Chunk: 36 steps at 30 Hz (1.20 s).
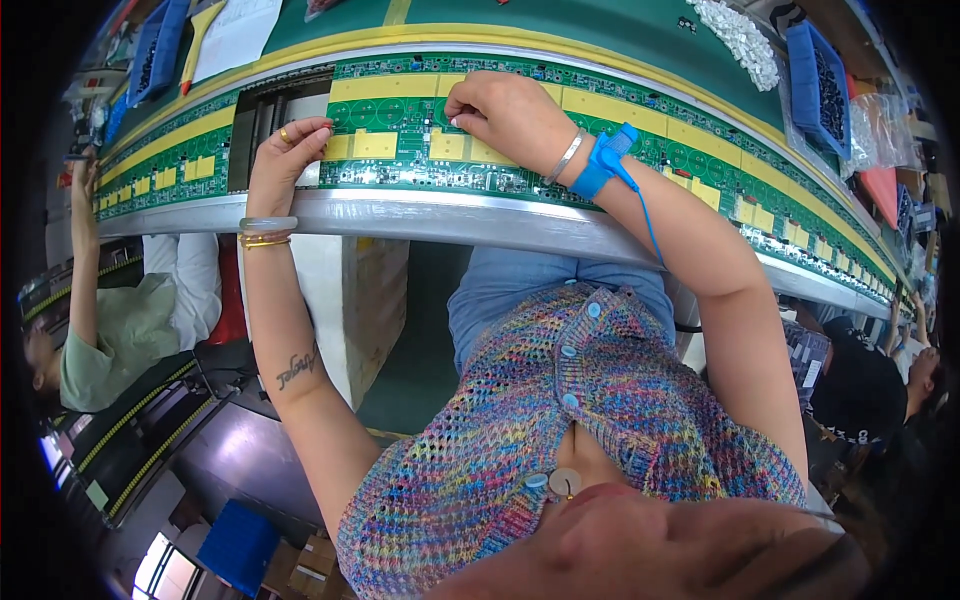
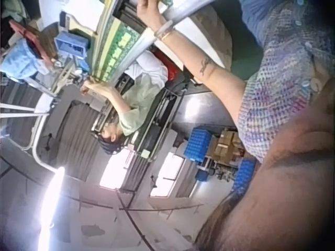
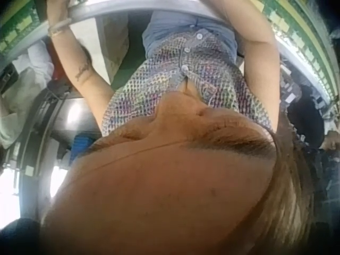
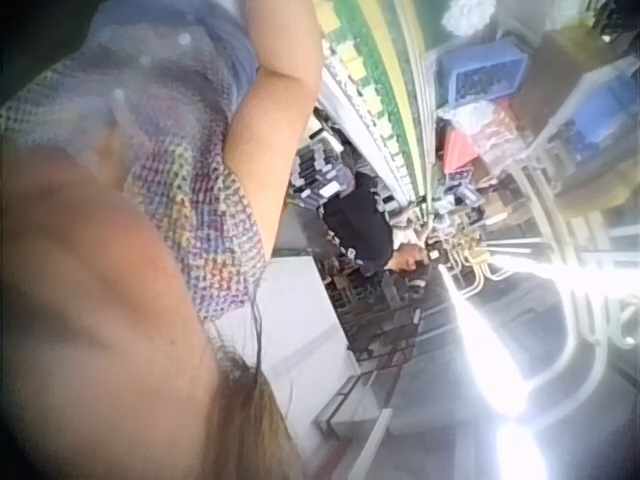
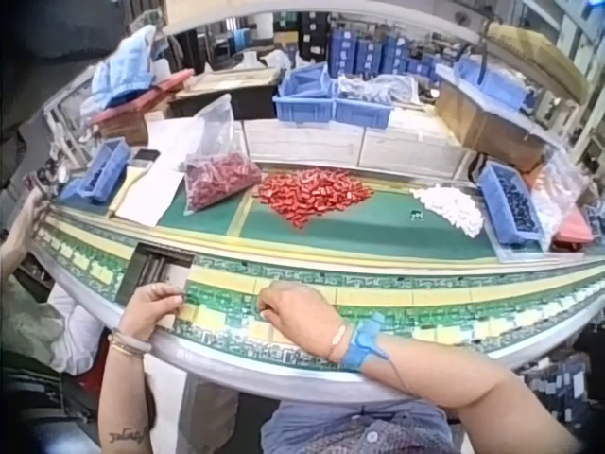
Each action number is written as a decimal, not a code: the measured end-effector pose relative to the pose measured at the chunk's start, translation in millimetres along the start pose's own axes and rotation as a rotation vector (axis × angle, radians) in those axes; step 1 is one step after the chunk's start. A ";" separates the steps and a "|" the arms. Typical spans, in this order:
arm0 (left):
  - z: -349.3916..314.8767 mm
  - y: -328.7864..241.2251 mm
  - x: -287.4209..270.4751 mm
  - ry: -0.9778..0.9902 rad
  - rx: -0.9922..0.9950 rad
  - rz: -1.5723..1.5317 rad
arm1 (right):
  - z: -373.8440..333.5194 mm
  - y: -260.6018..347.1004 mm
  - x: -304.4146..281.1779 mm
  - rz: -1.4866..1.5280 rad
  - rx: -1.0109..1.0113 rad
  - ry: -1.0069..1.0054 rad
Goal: The person inserts small electronic components into circuit boards along an assembly line, presses components into place, and handles bags of small parts on the workbench.
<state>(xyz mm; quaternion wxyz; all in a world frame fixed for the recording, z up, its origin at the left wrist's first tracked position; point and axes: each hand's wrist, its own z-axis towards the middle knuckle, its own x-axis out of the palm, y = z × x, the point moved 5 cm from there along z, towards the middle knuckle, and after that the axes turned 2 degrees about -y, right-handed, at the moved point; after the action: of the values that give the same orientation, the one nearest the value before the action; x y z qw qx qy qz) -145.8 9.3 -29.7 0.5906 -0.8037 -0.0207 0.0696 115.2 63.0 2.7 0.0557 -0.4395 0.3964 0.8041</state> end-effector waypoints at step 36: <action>3.2 -33.6 14.9 -0.126 0.256 0.613 | 53.8 -62.6 -59.0 -0.284 0.153 -0.071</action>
<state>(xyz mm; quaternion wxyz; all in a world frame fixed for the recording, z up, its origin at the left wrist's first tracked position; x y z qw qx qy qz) -129.8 24.1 0.1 0.6360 -0.6858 0.1946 0.2956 142.8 157.7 26.3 0.2159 -0.4570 0.3880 0.7707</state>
